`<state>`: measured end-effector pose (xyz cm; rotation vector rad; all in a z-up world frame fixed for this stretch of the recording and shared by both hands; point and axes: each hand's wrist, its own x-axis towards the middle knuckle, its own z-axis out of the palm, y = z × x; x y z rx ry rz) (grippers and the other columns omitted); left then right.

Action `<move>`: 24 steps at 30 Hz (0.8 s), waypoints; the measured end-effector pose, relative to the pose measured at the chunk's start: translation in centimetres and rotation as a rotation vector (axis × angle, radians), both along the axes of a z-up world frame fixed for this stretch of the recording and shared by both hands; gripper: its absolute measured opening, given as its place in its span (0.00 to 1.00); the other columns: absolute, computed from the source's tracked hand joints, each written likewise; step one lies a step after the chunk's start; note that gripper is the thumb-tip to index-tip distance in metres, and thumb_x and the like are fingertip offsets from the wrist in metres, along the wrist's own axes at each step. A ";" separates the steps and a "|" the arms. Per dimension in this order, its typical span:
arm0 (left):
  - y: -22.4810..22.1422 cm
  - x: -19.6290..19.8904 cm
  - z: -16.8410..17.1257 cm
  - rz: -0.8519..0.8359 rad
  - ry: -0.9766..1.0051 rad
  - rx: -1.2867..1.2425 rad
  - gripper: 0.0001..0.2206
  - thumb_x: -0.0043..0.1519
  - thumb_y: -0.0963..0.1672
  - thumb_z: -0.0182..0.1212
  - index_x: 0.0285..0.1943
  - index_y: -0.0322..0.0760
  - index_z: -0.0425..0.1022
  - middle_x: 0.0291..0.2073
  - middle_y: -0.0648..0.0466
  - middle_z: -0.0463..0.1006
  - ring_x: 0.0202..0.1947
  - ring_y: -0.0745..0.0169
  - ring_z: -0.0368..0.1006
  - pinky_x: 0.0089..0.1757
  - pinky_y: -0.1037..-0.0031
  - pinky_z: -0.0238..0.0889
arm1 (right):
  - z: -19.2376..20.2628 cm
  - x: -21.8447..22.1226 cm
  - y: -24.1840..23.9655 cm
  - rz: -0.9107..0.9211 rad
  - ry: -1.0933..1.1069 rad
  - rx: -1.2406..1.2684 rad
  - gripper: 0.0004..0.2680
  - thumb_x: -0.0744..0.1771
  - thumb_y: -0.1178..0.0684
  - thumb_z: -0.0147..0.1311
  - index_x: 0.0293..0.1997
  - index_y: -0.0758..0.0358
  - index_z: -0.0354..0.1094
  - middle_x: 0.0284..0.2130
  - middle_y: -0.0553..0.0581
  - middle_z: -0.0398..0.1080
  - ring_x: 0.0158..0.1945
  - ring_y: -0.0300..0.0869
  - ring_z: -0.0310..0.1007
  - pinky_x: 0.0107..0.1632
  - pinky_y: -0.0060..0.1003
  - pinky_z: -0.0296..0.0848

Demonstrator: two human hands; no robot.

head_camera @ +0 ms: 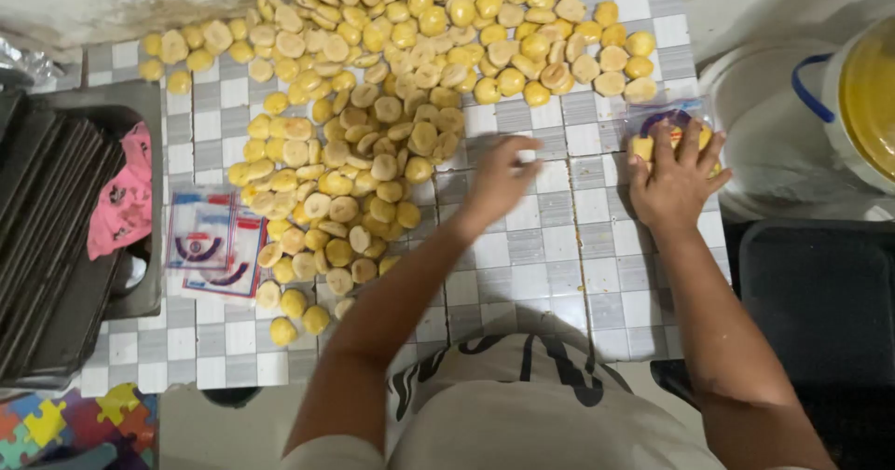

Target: Packaging small baked rolls into plastic bags from a large pile on a production table

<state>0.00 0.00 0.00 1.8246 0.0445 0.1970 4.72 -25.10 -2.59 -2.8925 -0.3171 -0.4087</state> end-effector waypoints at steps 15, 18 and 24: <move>18.5 -16.4 9.9 0.729 0.112 0.176 0.09 0.58 0.42 0.57 0.47 0.42 0.74 0.47 0.56 0.73 0.44 0.70 0.70 0.38 0.81 0.64 | 8.0 14.4 14.1 -0.103 0.730 0.125 0.22 0.57 0.61 0.47 0.58 0.65 0.54 0.61 0.61 0.46 0.64 0.68 0.18 0.59 0.70 0.21; 19.0 -17.1 9.2 0.689 0.092 0.278 0.09 0.58 0.41 0.57 0.47 0.40 0.72 0.45 0.54 0.73 0.41 0.67 0.72 0.35 0.80 0.64 | 9.4 10.4 19.6 -0.366 0.814 0.273 0.24 0.66 0.35 0.26 0.70 0.48 0.34 0.67 0.53 0.21 0.65 0.64 0.13 0.63 0.66 0.25; 18.8 -15.4 8.0 0.698 0.024 0.340 0.07 0.59 0.42 0.57 0.44 0.40 0.74 0.42 0.55 0.74 0.33 0.70 0.69 0.31 0.82 0.62 | 11.0 1.3 23.7 0.118 0.883 0.136 0.27 0.63 0.30 0.25 0.68 0.47 0.37 0.68 0.51 0.27 0.66 0.66 0.18 0.59 0.74 0.29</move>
